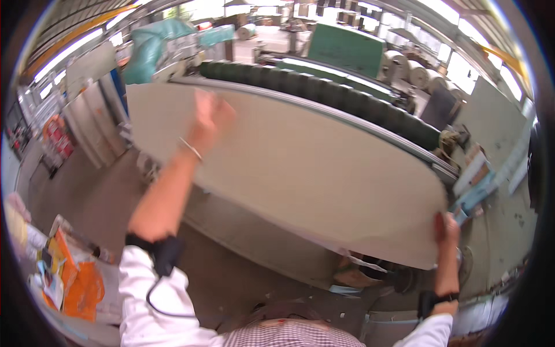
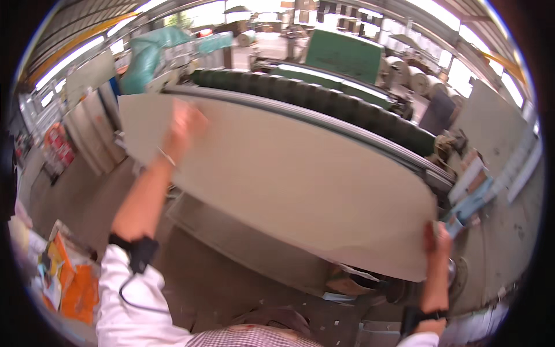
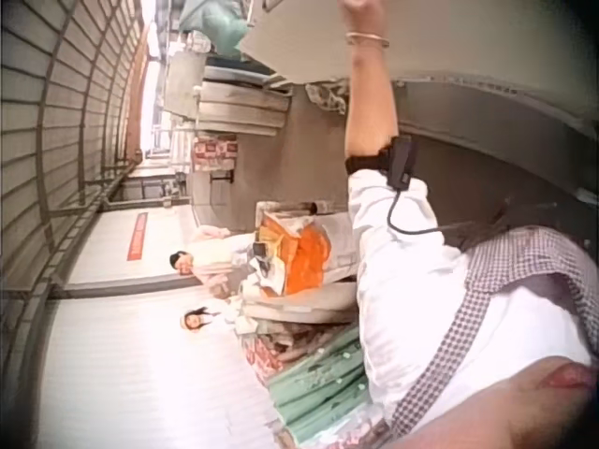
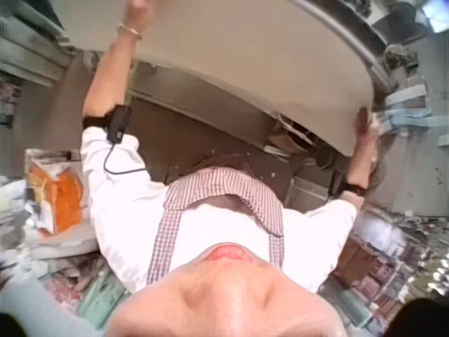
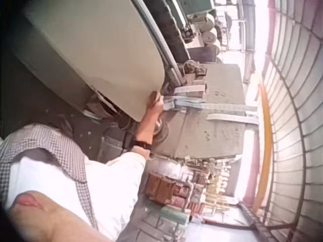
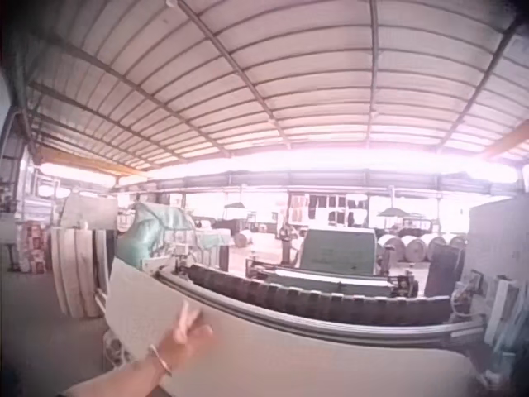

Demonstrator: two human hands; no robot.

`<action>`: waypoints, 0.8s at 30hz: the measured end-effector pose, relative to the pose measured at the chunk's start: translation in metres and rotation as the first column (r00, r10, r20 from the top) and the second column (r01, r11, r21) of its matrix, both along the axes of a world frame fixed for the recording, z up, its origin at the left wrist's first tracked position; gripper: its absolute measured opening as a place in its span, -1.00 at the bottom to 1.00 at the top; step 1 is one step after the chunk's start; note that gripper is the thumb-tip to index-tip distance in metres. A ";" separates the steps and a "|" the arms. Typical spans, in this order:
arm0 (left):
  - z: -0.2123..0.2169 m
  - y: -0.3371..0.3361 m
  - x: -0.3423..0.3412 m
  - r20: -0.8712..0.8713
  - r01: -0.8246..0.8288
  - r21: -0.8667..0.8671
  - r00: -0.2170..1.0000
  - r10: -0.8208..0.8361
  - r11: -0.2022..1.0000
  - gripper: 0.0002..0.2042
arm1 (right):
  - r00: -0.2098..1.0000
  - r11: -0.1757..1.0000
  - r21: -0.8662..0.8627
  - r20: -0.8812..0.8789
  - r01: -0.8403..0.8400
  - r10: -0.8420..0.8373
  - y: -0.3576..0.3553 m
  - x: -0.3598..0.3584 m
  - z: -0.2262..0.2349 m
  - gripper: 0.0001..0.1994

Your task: Operating an industrial rolling machine to process and tape floor protection mats.

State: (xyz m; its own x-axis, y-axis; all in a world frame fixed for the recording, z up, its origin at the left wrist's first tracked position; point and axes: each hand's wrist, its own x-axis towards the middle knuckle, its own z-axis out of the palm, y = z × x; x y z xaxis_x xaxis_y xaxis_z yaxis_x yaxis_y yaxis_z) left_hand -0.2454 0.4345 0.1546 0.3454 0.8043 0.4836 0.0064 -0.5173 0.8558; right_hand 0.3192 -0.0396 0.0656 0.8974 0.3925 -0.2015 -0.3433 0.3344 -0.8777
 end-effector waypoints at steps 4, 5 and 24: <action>-0.103 -0.200 0.132 -0.702 0.559 0.615 0.709 0.064 0.556 -0.22 | 0.966 0.967 -0.213 0.183 -0.140 0.180 -0.003 0.015 -0.053 -0.69; -0.100 -0.211 0.134 -0.737 0.538 0.570 0.669 0.097 0.621 -0.20 | 0.951 0.979 -0.157 0.257 -0.132 0.169 0.011 -0.017 -0.038 -0.63; -0.048 -0.209 0.209 -0.943 0.405 -0.331 -0.121 -0.309 0.852 -0.20 | -0.128 0.538 0.135 0.990 0.832 -0.051 -0.370 0.035 0.094 -0.55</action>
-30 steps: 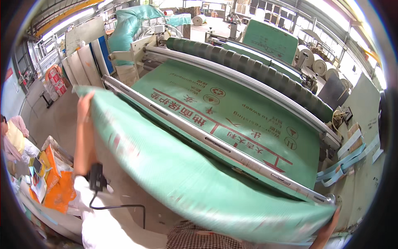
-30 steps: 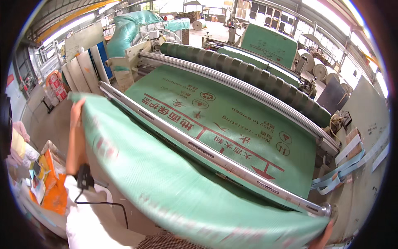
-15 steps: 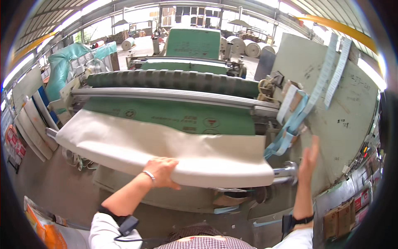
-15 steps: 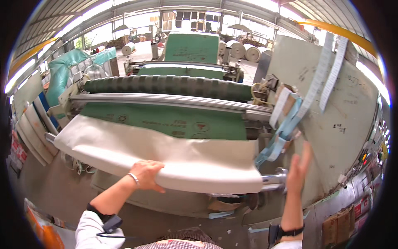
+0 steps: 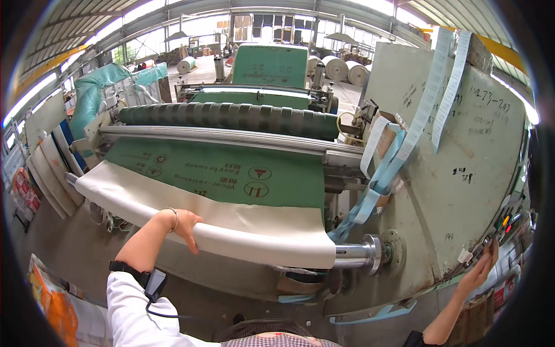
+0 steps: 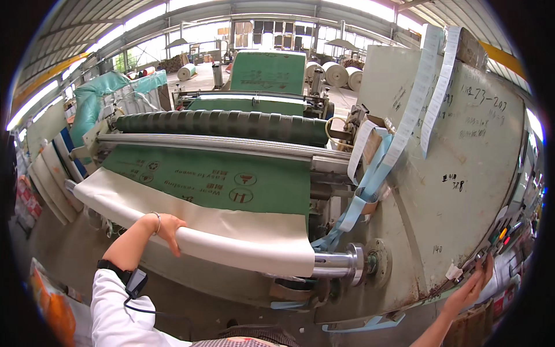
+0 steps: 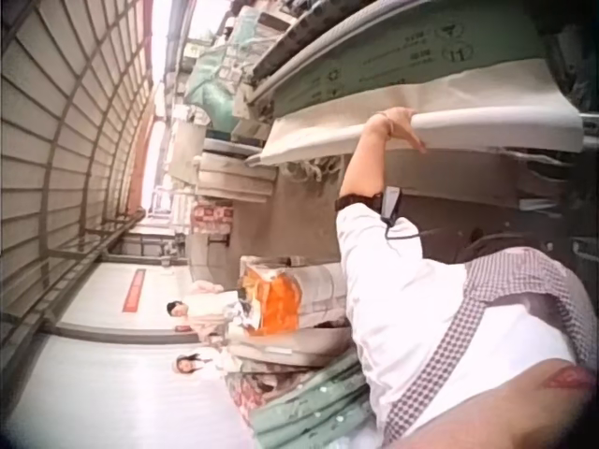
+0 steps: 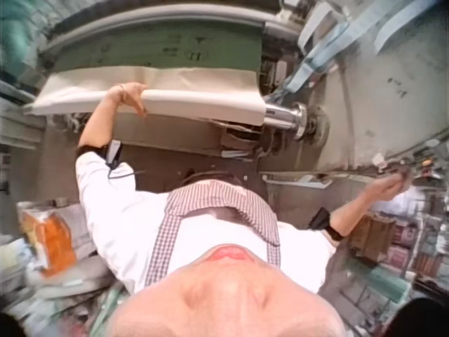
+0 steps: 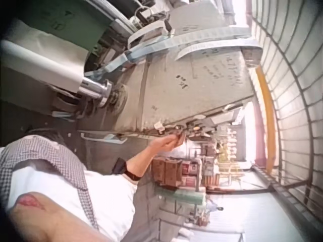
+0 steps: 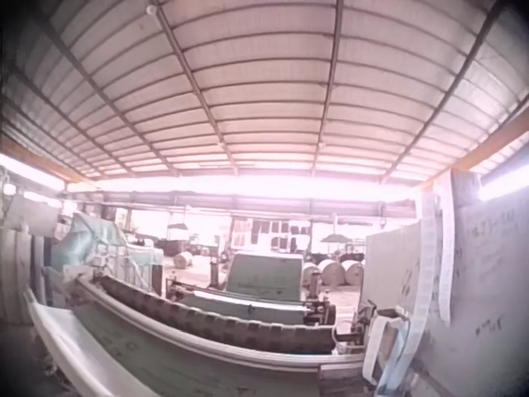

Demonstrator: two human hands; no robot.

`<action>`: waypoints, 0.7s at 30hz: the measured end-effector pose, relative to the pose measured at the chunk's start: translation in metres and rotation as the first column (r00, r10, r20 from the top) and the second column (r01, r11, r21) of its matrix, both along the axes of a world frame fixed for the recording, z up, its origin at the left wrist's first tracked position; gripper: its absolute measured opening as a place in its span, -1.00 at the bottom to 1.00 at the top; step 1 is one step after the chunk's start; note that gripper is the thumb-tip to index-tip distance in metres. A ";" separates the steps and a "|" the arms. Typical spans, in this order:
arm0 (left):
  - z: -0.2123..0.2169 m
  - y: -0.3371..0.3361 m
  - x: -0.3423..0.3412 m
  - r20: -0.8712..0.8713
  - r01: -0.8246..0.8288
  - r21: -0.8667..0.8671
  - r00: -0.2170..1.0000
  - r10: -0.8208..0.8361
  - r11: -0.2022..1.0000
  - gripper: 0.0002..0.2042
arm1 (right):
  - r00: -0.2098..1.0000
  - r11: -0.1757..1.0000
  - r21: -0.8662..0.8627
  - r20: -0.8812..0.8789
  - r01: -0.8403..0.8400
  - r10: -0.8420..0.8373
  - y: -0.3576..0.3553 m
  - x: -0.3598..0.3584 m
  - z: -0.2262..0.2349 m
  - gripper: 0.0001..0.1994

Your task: Operating an industrial rolling machine to process and tape floor protection mats.

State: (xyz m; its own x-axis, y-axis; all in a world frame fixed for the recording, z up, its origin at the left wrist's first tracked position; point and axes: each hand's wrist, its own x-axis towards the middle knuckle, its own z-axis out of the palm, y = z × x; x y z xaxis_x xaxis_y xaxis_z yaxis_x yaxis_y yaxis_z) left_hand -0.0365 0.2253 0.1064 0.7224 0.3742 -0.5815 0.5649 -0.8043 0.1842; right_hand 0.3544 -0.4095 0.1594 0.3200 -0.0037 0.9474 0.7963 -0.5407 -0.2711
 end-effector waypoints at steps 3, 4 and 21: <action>-0.003 0.006 -0.008 -0.019 -0.018 -0.030 1.000 0.017 0.999 -0.19 | 0.988 0.972 -0.179 0.047 0.153 -0.147 0.000 -0.018 0.014 -0.56; -0.003 0.006 -0.007 -0.022 -0.002 -0.024 1.000 0.002 1.000 -0.19 | 0.990 0.974 -0.179 0.040 0.140 -0.135 0.011 -0.026 0.010 -0.56; -0.001 0.008 -0.001 0.017 0.074 -0.023 0.997 -0.073 0.997 -0.16 | 0.502 -0.197 -0.537 -0.841 -0.821 0.202 0.502 -0.238 -0.069 -0.26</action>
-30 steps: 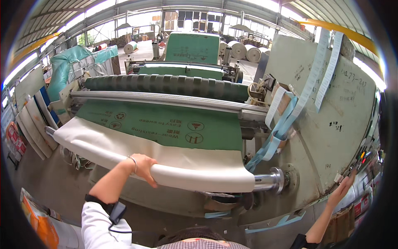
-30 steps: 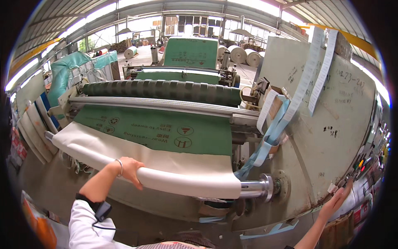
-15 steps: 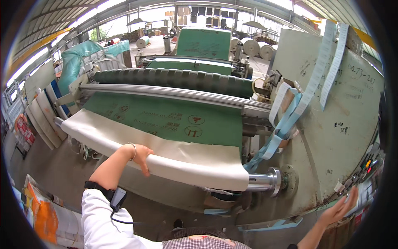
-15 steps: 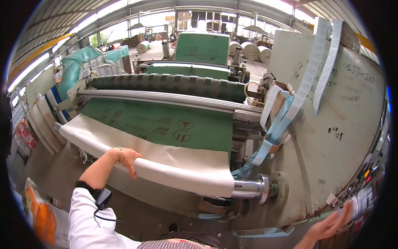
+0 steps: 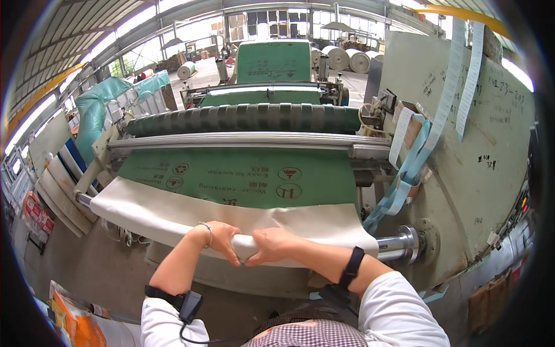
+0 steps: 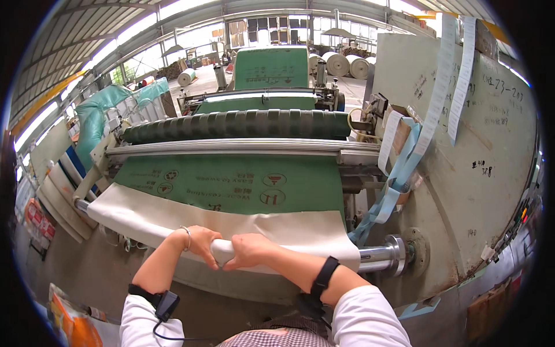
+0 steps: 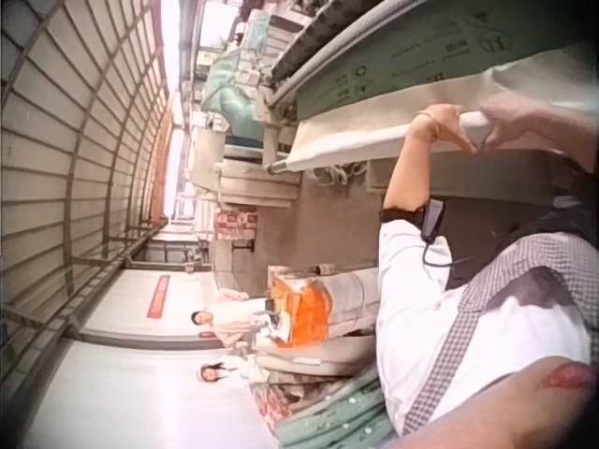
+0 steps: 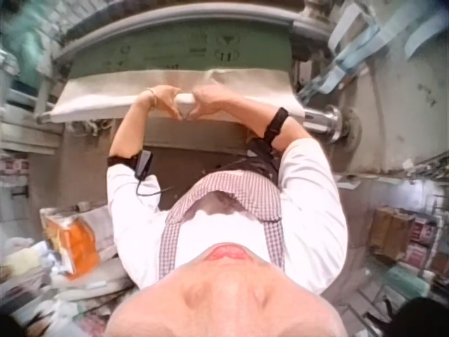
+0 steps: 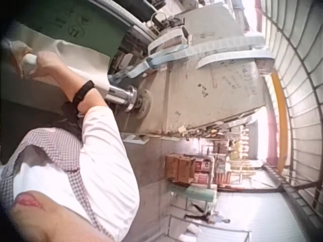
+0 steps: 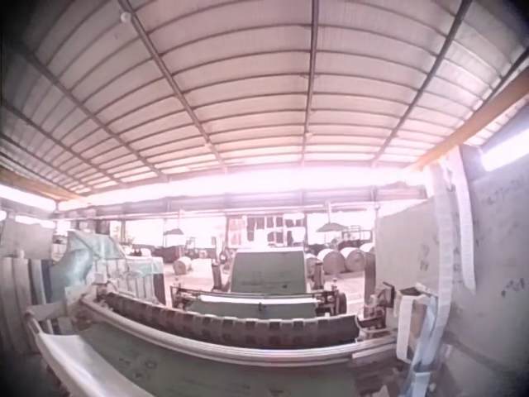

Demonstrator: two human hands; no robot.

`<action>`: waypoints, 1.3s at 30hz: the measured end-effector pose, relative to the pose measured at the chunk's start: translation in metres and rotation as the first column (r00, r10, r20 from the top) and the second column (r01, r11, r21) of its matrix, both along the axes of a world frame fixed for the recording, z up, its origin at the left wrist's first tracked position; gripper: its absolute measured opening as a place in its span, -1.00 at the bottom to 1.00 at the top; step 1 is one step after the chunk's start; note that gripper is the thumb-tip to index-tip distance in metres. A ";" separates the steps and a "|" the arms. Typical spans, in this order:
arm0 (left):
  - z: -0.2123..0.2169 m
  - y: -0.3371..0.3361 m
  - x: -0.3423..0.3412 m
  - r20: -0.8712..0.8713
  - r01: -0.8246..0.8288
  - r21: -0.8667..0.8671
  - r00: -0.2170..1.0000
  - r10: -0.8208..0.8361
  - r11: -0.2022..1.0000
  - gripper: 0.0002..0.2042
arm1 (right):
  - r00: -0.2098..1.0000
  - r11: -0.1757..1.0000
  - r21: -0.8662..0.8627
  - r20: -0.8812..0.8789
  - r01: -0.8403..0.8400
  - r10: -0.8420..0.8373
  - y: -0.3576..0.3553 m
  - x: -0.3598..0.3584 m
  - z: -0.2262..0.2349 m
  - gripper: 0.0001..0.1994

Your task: Operating an industrial rolling machine to process and tape floor protection mats.

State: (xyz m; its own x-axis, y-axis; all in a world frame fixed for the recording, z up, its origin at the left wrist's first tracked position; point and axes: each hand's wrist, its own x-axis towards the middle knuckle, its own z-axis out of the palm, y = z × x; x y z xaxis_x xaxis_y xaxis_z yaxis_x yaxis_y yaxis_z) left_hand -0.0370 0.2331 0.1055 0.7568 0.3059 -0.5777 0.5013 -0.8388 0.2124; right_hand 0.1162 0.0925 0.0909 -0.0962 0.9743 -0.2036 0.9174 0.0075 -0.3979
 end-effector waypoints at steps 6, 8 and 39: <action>-0.036 0.024 -0.035 0.575 -0.090 -0.404 0.749 0.329 0.910 -0.30 | 0.988 0.912 -0.391 -0.141 -0.120 0.070 0.041 0.007 -0.011 -0.21; -0.066 0.019 -0.052 0.538 0.293 -0.835 0.619 0.572 0.466 -0.39 | 0.976 0.938 -0.333 -0.217 -0.093 0.020 0.035 0.016 -0.017 -0.19; -0.145 -0.112 0.027 -0.288 0.553 -0.829 -0.290 0.913 -0.086 -0.36 | 0.994 0.753 0.657 0.050 0.041 -0.098 -0.193 0.100 -0.009 -0.32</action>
